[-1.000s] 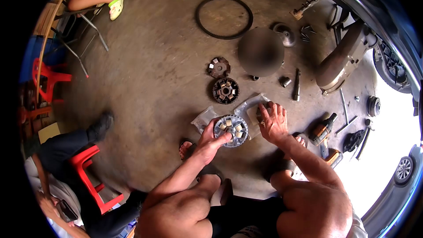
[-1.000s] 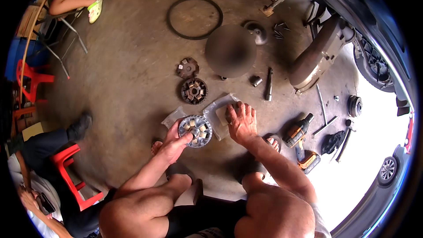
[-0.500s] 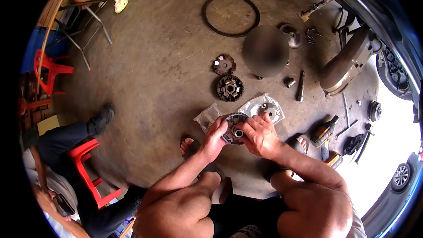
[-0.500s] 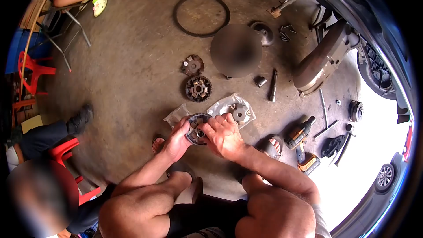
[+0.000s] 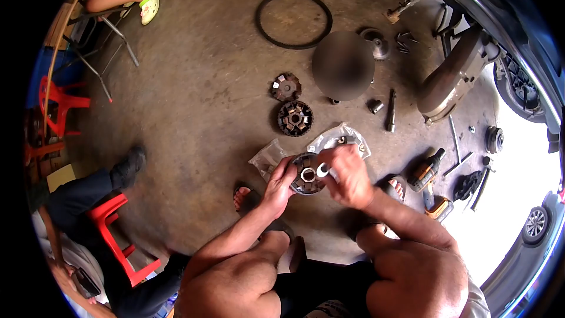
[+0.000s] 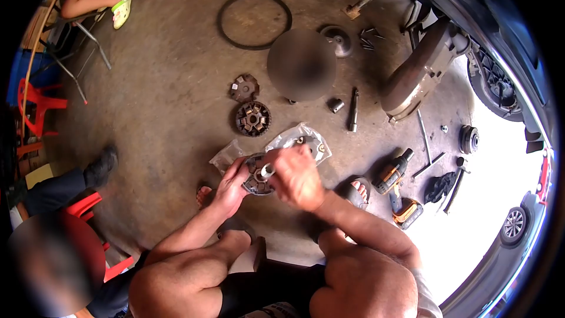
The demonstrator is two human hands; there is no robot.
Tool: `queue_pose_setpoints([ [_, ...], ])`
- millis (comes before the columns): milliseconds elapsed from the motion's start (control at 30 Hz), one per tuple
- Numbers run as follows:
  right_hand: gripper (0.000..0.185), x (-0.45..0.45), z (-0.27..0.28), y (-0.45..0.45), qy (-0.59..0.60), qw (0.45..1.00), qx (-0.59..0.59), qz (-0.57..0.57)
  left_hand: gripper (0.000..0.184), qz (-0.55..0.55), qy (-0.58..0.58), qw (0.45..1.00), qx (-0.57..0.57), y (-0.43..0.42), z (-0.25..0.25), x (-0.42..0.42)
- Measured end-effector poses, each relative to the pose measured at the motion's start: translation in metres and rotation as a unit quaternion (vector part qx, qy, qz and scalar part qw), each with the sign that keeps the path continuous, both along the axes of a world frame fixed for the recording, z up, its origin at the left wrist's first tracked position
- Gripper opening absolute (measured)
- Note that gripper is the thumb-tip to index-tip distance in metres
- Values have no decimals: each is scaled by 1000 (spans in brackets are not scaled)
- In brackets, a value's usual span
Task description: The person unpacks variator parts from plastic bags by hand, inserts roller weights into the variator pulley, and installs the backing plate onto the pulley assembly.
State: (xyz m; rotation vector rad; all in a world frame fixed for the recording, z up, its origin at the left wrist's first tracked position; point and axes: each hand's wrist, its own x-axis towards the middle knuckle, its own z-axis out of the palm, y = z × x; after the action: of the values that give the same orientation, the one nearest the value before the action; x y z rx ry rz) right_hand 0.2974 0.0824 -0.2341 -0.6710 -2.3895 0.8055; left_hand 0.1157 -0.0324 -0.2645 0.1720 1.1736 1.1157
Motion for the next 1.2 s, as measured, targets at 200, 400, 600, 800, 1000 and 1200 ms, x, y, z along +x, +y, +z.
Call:
queue_pose_setpoints([
  [200, 26, 63, -64, 46, -88, 963, -36, -252, 35, 28, -31, 999, -13, 2, 4, -6],
  [400, 29, 101, -108, 45, -195, 935, -36, -295, 35, 29, -32, 999, -13, 2, 3, -8],
  [600, 44, 94, -92, 42, -142, 943, -16, -301, 34, 39, -38, 998, -10, 2, 3, -9],
  [800, 61, 62, -52, 13, -247, 957, -24, -150, 33, 41, -50, 998, 1, 4, 2, -10],
  [1000, 55, 40, -71, 2, -340, 938, 15, -60, 33, 39, -67, 997, 10, 3, 4, -11],
  [1200, 58, 38, -79, 5, -394, 918, -9, -47, 33, 41, -78, 996, 2, 4, 6, -13],
])
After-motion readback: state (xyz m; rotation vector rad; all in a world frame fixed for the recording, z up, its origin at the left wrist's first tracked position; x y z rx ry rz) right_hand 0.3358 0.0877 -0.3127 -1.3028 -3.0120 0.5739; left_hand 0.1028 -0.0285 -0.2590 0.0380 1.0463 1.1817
